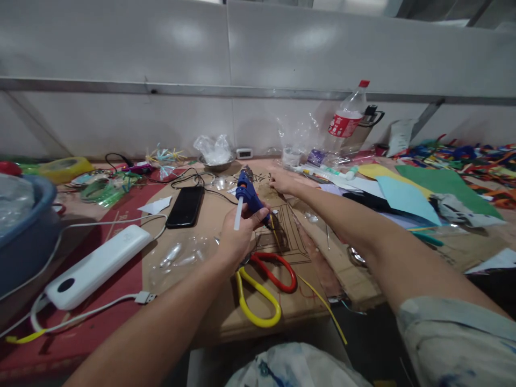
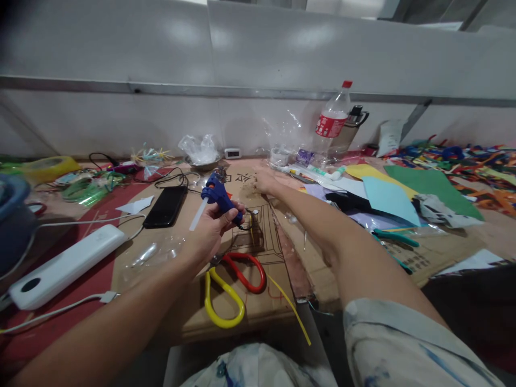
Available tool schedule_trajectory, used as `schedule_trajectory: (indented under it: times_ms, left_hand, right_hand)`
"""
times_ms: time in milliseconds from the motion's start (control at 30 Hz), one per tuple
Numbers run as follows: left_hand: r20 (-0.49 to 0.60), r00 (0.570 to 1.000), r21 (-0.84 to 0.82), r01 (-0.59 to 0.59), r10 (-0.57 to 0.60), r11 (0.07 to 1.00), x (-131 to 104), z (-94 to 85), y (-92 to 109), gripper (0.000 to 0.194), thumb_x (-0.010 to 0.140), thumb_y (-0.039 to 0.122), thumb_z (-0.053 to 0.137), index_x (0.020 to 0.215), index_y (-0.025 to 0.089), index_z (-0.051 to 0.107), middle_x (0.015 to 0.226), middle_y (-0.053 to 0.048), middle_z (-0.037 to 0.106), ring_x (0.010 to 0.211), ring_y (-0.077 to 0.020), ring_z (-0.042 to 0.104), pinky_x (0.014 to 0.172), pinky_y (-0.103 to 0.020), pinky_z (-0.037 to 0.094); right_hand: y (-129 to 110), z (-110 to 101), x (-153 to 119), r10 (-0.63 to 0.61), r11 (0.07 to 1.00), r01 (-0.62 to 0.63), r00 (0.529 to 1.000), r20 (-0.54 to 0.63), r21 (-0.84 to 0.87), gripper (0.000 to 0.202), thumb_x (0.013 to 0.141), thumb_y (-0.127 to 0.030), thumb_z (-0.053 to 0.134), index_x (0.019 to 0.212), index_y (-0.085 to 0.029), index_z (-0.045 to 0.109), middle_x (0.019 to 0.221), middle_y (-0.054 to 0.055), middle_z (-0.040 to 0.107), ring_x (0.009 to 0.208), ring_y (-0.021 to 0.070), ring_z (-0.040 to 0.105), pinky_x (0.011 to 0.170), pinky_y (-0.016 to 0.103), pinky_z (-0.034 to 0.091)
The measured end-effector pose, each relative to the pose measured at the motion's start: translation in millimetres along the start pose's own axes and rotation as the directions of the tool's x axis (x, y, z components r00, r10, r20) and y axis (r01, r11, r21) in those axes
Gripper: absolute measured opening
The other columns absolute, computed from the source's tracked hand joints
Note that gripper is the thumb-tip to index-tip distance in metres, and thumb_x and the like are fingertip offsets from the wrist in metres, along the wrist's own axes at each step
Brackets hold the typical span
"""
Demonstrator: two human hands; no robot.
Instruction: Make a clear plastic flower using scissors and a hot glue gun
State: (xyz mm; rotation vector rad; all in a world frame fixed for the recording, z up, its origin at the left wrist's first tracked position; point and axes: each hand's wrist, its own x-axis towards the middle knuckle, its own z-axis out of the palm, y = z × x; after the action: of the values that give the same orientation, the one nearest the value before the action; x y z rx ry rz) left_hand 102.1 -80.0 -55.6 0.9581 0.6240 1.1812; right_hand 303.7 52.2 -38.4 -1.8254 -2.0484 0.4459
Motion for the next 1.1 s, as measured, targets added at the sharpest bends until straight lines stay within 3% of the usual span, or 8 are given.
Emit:
schedule_trajectory:
  times_ms: [267, 333, 667, 767, 833, 933, 1033, 1100]
  left_hand:
    - [-0.025, 1.0, 0.003, 0.006, -0.006, 1.0, 0.5, 2.2, -0.3, 0.041, 0.061, 0.033, 0.09, 0.091, 0.012, 0.071, 0.09, -0.007, 0.073, 0.085, -0.0188, 0.069, 0.081, -0.036, 0.057]
    - [-0.024, 1.0, 0.002, 0.006, -0.006, 1.0, 0.6, 1.7, -1.0, 0.041, 0.06, 0.033, 0.09, 0.091, 0.013, 0.072, 0.09, -0.007, 0.073, 0.086, -0.0191, 0.069, 0.081, -0.036, 0.057]
    - [-0.02, 1.0, 0.025, 0.015, -0.015, 1.0, 0.7, 0.0, -2.8, 0.039, 0.062, 0.032, 0.09, 0.092, 0.013, 0.072, 0.092, -0.008, 0.073, 0.087, -0.0184, 0.069, 0.082, -0.034, 0.057]
    - [-0.023, 1.0, 0.019, 0.019, -0.019, 1.0, 0.8, 0.2, -2.6, 0.04, 0.063, 0.031, 0.089, 0.093, 0.012, 0.072, 0.093, -0.008, 0.073, 0.088, -0.0192, 0.069, 0.082, -0.035, 0.057]
    - [-0.023, 1.0, 0.017, 0.018, -0.017, 1.0, 0.8, 0.0, -2.6, 0.039, 0.063, 0.03, 0.089, 0.093, 0.012, 0.072, 0.093, -0.008, 0.073, 0.087, -0.0195, 0.069, 0.081, -0.035, 0.057]
    - [-0.016, 1.0, 0.021, 0.006, -0.006, 1.0, 0.9, -0.2, -3.1, 0.037, 0.064, 0.029, 0.087, 0.093, 0.012, 0.072, 0.093, -0.008, 0.072, 0.087, -0.0188, 0.068, 0.081, -0.035, 0.057]
    - [-0.023, 1.0, 0.021, 0.01, -0.009, 1.0, 1.3, 0.1, -4.0, 0.037, 0.064, 0.028, 0.088, 0.092, 0.011, 0.071, 0.093, -0.008, 0.072, 0.087, -0.0185, 0.068, 0.081, -0.036, 0.057]
    - [-0.032, 0.999, 0.014, 0.013, -0.013, 1.0, 1.6, 0.4, -4.5, 0.038, 0.062, 0.028, 0.089, 0.092, 0.011, 0.071, 0.093, -0.009, 0.073, 0.088, -0.0192, 0.069, 0.081, -0.036, 0.057]
  right_hand:
    - [29.4, -3.2, -12.0, -0.152, 0.98, 0.145, 0.987, 0.047, 0.136, 0.003, 0.077, -0.016, 0.062, 0.077, -0.015, 0.065, 0.069, 0.003, 0.065, 0.069, 0.0146, 0.053, 0.062, 0.023, 0.039]
    - [34.3, -2.9, -20.4, -0.14, 0.973, 0.13, 0.989, 0.04, 0.191, 0.01, 0.078, -0.019, 0.062, 0.069, -0.017, 0.059, 0.064, 0.001, 0.06, 0.066, 0.0141, 0.051, 0.06, 0.024, 0.039]
    - [25.7, -17.3, -71.7, 0.033, 0.823, -0.019, 0.999, -0.015, 0.567, 0.017, 0.09, -0.026, 0.054, 0.081, -0.023, 0.04, 0.072, -0.001, 0.063, 0.072, 0.0144, 0.066, 0.076, 0.031, 0.056]
    - [19.0, -40.5, -100.6, 0.014, 0.809, -0.073, 0.994, 0.105, 0.583, 0.013, 0.086, -0.026, 0.062, 0.083, -0.021, 0.05, 0.067, -0.001, 0.062, 0.065, 0.0143, 0.065, 0.069, 0.03, 0.055]
    - [14.7, -56.8, -127.0, -0.048, 0.835, -0.165, 0.928, 0.369, 0.525, 0.015, 0.084, -0.031, 0.066, 0.086, -0.018, 0.06, 0.066, 0.0, 0.064, 0.06, 0.013, 0.062, 0.064, 0.027, 0.052]
    - [2.5, -72.9, -173.5, -0.071, 0.896, -0.238, 0.756, 0.65, 0.375, 0.029, 0.086, -0.042, 0.065, 0.093, -0.014, 0.071, 0.059, -0.001, 0.06, 0.053, 0.0108, 0.056, 0.057, 0.023, 0.046]
    - [-18.5, -77.5, -219.5, 0.013, 0.944, -0.288, 0.514, 0.858, 0.159, 0.03, 0.086, -0.042, 0.063, 0.083, -0.015, 0.075, 0.067, 0.001, 0.064, 0.054, 0.0109, 0.057, 0.055, 0.023, 0.045]
    - [-32.7, -78.8, -244.7, 0.228, 0.947, -0.297, 0.354, 0.907, -0.122, 0.032, 0.085, -0.042, 0.063, 0.07, -0.016, 0.073, 0.063, 0.002, 0.064, 0.052, 0.0119, 0.057, 0.052, 0.023, 0.043]
